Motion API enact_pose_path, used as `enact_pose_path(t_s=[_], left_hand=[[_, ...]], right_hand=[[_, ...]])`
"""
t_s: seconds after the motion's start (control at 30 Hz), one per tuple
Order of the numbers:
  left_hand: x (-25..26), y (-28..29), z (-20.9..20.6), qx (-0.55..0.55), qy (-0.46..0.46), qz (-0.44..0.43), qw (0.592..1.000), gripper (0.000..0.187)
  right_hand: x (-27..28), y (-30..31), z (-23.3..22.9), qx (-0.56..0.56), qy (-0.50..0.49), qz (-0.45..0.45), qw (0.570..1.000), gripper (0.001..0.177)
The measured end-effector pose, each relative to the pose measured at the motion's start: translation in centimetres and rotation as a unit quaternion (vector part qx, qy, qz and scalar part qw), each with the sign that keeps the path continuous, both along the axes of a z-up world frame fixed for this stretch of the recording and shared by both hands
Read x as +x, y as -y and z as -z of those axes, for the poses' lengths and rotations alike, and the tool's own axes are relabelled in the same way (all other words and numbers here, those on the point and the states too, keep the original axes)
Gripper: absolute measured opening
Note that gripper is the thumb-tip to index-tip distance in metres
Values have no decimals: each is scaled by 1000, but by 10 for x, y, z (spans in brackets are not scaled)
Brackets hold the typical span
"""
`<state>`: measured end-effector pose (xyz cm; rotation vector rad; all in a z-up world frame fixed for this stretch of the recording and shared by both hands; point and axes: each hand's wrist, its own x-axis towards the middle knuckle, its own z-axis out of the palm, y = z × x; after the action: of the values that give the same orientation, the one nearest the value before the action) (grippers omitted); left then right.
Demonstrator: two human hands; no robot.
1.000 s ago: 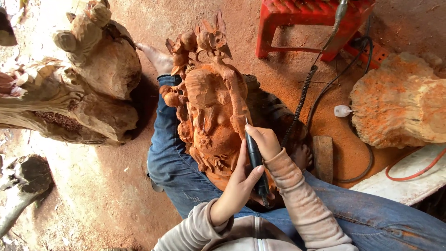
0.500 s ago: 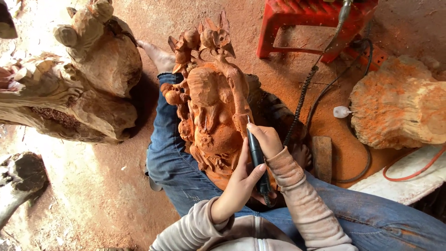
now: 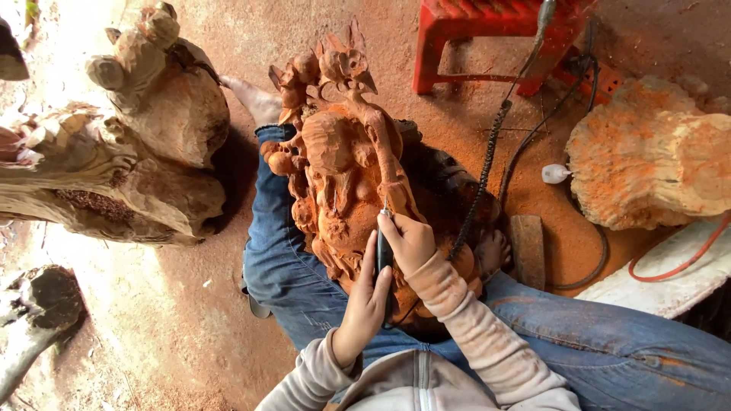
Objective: Using a power rotary tool to carve fine details into a wooden sculpture of a deity.
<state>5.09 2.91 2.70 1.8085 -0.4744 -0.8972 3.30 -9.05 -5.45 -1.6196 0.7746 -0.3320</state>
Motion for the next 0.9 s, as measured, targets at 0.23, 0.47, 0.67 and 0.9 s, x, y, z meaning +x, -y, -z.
enact_pose_path(t_s=[0.23,0.47,0.67,0.9], left_hand=[[4,-3,11,20,43,-1,999,60],[-2,7,-1,58,-12,-4,998,60],[-8,21,-12,126,-134,-45,982,65],[-3,27,-22,164,-182,-49,968,66]], right_hand=[[3,4,-6,-30,-28,-29,999,47],[-8,8,0,32,-25,-2,999,42],[-18,14,7,39,-62,-16,997,46],[-21,15,7,50,-120,-28,991,51]])
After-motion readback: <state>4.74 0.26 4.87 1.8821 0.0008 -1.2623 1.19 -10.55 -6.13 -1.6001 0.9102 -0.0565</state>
